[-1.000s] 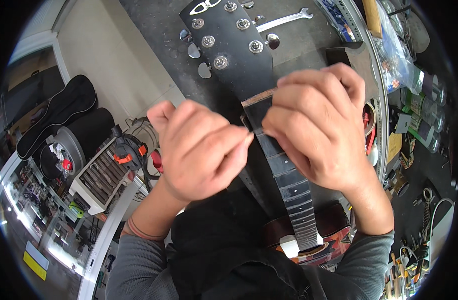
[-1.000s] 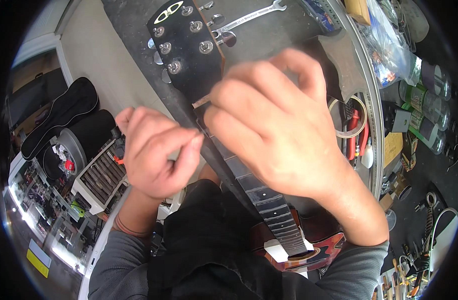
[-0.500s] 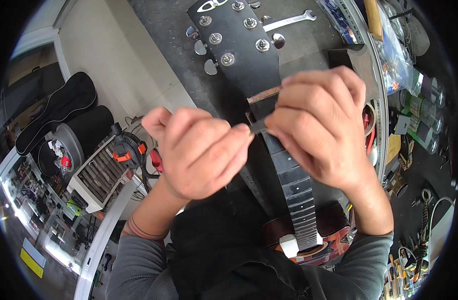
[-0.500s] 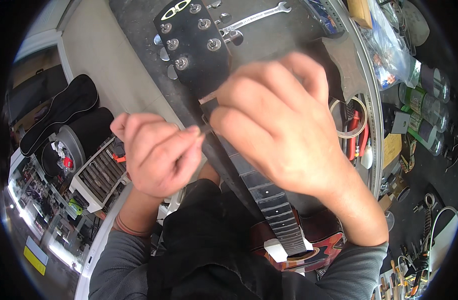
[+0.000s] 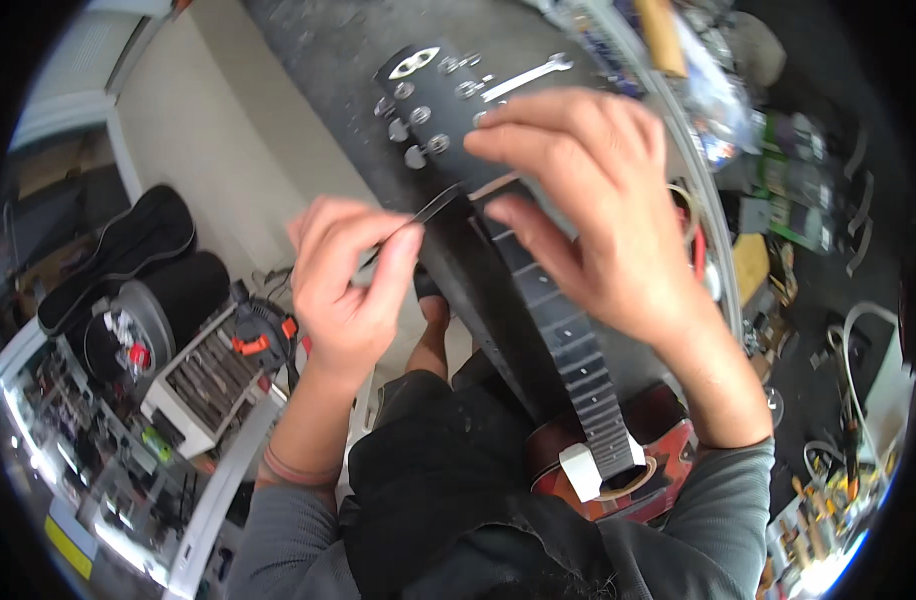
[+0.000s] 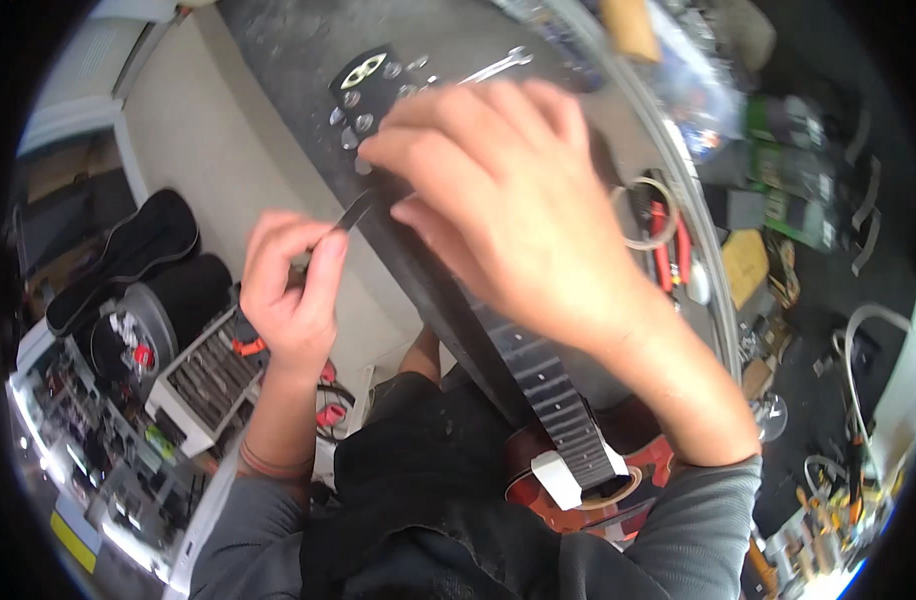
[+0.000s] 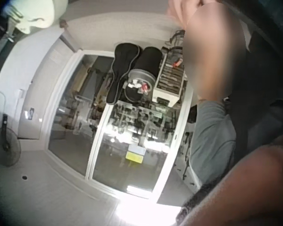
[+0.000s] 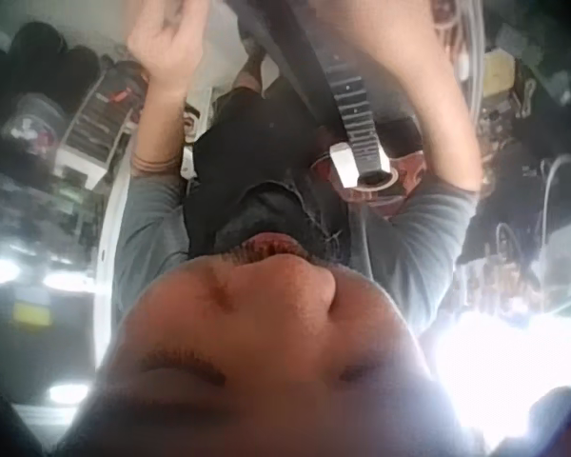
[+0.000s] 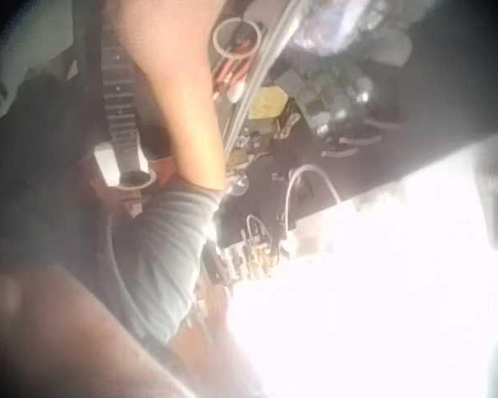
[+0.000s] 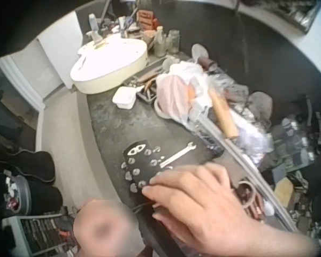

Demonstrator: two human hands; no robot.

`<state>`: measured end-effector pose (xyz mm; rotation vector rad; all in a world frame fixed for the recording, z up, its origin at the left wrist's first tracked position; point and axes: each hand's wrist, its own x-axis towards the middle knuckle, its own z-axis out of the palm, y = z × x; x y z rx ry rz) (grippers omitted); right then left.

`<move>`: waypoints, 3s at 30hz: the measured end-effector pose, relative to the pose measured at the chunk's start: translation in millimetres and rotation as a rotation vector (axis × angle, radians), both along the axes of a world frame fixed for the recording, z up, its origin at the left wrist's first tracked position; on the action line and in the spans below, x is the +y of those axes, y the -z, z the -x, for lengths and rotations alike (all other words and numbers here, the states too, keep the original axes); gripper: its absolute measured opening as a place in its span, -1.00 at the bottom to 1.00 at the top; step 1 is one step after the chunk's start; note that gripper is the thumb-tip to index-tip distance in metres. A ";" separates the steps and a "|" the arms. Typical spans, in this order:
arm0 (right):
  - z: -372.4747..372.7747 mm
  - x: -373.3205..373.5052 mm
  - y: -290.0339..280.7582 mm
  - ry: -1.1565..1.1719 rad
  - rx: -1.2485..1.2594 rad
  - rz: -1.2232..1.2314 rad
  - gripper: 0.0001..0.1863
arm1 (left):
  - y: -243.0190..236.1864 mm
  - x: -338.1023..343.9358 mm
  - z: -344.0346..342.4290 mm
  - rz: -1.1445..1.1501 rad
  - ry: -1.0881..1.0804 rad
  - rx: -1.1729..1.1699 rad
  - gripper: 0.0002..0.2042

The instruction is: The person works on the fretboard of a red acoustic guitar, using a small metal file to smooth the frets and a sanding block to clean the fretboard surface. The person also uses a brush to sweep away debris from the instrument.

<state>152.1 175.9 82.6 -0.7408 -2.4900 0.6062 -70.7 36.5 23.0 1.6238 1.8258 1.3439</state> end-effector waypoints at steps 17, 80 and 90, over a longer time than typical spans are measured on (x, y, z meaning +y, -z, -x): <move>-176.7 -421.6 -119.0 0.878 -0.125 0.446 -0.68 | 83.6 -99.6 -115.6 0.715 0.346 -0.581 -0.61; -705.0 -727.3 -153.7 1.373 0.588 0.442 -0.88 | -227.1 -429.6 -550.7 0.474 1.184 0.302 -0.58; -616.1 -701.6 -28.8 1.179 0.869 0.892 -0.46 | -194.0 -474.1 -531.4 1.111 1.183 0.102 -0.67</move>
